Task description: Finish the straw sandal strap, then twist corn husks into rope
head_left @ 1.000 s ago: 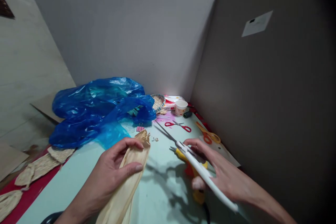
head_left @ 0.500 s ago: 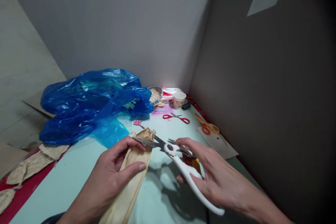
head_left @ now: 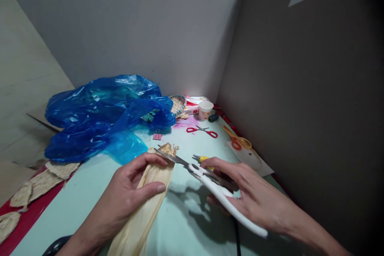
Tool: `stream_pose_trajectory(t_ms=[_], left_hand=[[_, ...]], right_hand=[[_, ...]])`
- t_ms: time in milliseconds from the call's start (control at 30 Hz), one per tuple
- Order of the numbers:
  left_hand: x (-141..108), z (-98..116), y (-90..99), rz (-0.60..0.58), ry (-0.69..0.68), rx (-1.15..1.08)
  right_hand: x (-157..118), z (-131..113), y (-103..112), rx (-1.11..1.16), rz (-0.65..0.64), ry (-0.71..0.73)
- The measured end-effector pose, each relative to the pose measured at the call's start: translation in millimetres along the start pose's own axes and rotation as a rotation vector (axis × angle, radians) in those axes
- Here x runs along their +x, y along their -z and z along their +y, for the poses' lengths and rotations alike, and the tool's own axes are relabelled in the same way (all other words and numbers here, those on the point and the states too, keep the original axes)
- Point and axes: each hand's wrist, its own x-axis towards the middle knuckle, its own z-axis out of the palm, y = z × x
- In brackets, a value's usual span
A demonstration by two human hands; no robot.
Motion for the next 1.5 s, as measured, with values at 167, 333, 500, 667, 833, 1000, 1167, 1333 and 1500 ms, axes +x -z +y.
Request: stream_pose_trajectory(t_ms=[167,333,500,667,833,1000,1167,1333,1500], left_hand=[[2.0,-1.1,-0.4,0.002,0.054,-0.071],[2.7,-0.3,-0.8,0.01,0.03,-0.025],[2.3,0.2,-0.7,0.005,0.043,0.035],[2.9,-2.0,0.8,0.0,0.066,-0.002],[5.1,-3.1,1.6,-0.034,0.127,-0.13],[5.3,-5.6,0.2,-0.067,0.136,-0.18],[4.0,-8.3,-2.3,-0.1,0.142,-0.129],[3.4,-8.4,-5.4,-0.129,0.116,-0.077],[2.6,-5.4,-9.9,-0.146,0.1,-0.064]], right_hand=[[3.6,1.4,0.3,-0.029,-0.014,-0.029],[5.6,2.0,-3.0,-0.005,-0.003,-0.026],[4.6,1.8,-4.9,0.012,-0.001,-0.037],[4.6,1.6,-3.8,0.028,0.002,-0.023],[7.3,4.8,-2.6,0.013,-0.035,-0.063],[8.0,4.4,-2.3,0.015,-0.05,-0.045],[4.0,1.1,-0.8,0.037,-0.069,-0.062],[2.6,1.8,-1.2,0.062,-0.077,-0.087],[4.6,4.0,-3.4,0.105,-0.07,-0.088]])
